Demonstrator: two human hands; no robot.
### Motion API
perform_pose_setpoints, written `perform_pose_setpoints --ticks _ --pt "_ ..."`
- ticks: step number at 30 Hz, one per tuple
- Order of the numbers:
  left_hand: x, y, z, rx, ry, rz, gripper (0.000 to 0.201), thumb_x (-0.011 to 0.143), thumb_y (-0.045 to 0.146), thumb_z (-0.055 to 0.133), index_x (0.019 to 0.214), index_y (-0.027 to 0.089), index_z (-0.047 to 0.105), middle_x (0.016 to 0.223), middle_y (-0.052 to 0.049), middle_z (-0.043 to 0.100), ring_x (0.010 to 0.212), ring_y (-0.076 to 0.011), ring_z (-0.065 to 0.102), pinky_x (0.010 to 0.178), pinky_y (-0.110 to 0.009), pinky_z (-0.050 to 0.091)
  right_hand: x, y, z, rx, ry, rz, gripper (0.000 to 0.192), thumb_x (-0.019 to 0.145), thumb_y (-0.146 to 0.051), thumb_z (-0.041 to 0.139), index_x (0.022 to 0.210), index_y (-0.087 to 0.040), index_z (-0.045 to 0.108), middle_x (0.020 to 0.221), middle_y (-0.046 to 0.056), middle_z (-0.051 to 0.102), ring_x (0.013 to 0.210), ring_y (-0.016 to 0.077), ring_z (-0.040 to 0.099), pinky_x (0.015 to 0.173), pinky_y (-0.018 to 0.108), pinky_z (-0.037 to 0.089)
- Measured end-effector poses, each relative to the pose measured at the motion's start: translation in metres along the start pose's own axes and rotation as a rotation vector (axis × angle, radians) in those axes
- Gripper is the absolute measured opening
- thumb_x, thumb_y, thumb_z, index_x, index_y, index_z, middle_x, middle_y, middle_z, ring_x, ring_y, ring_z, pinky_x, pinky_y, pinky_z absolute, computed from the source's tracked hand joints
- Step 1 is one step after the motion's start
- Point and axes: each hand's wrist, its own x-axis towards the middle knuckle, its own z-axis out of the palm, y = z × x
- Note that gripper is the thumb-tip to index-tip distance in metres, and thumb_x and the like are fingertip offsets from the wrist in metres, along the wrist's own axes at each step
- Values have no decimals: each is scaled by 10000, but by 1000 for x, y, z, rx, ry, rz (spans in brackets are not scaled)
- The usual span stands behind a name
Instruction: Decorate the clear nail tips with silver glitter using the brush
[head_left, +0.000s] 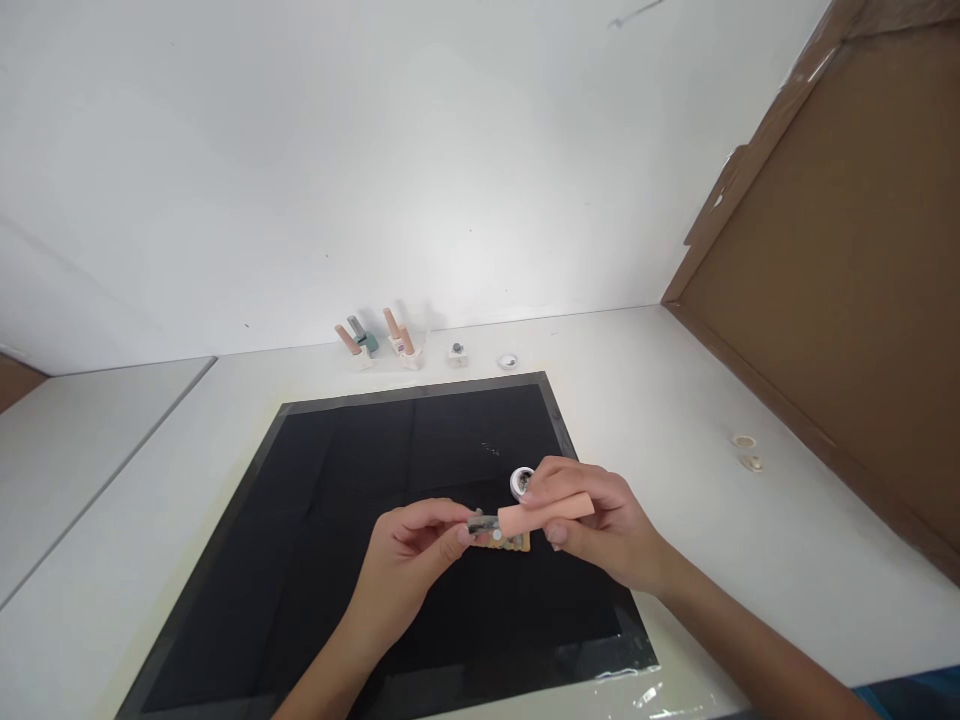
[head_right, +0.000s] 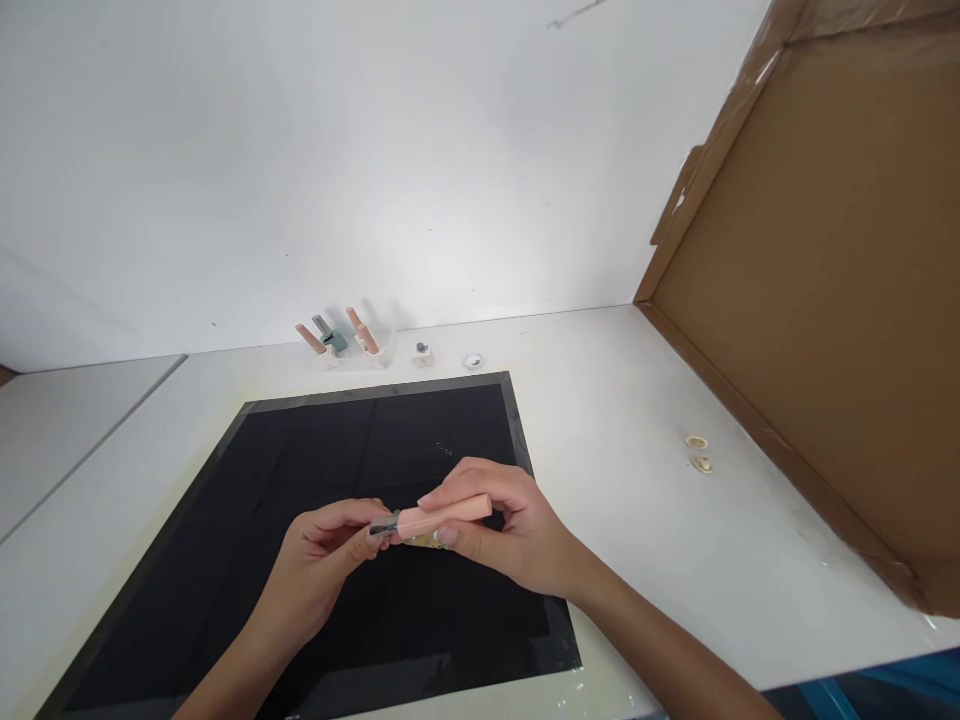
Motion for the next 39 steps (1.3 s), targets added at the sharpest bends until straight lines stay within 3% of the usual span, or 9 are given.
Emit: perform_pose_setpoints --ticks 10,29,34,39 --pt "2 -2 -1 -165 -23 -127 206 616 382 809 626 183 758 554 -9 693 522 -86 534 506 -159 425 -1 -4 -1 -118 1 -32 311 802 -51 556 973 -283 674 726 -11 497 613 121 460 539 252 355" --pt "2 0 0 -237 -13 -180 216 564 378 839 609 182 759 544 -3 704 511 -73 554 519 -137 439 1 -3 -3 -79 25 -34 329 698 30 493 814 -221 672 725 -13 492 619 107 466 554 236 348" --pt "3 -2 -1 -237 -20 -168 218 575 375 836 612 176 756 548 -5 699 516 -69 551 515 -132 429 0 -1 -4 -29 44 -21 332 684 31 496 782 -224 684 685 -16 489 605 111 474 537 233 347" --pt "3 -6 -5 -210 -43 -113 159 638 332 808 638 183 752 595 -3 698 575 -83 580 563 -143 446 0 8 -8 157 107 0 206 752 -79 580 806 -231 708 676 -10 462 556 109 420 492 236 318"
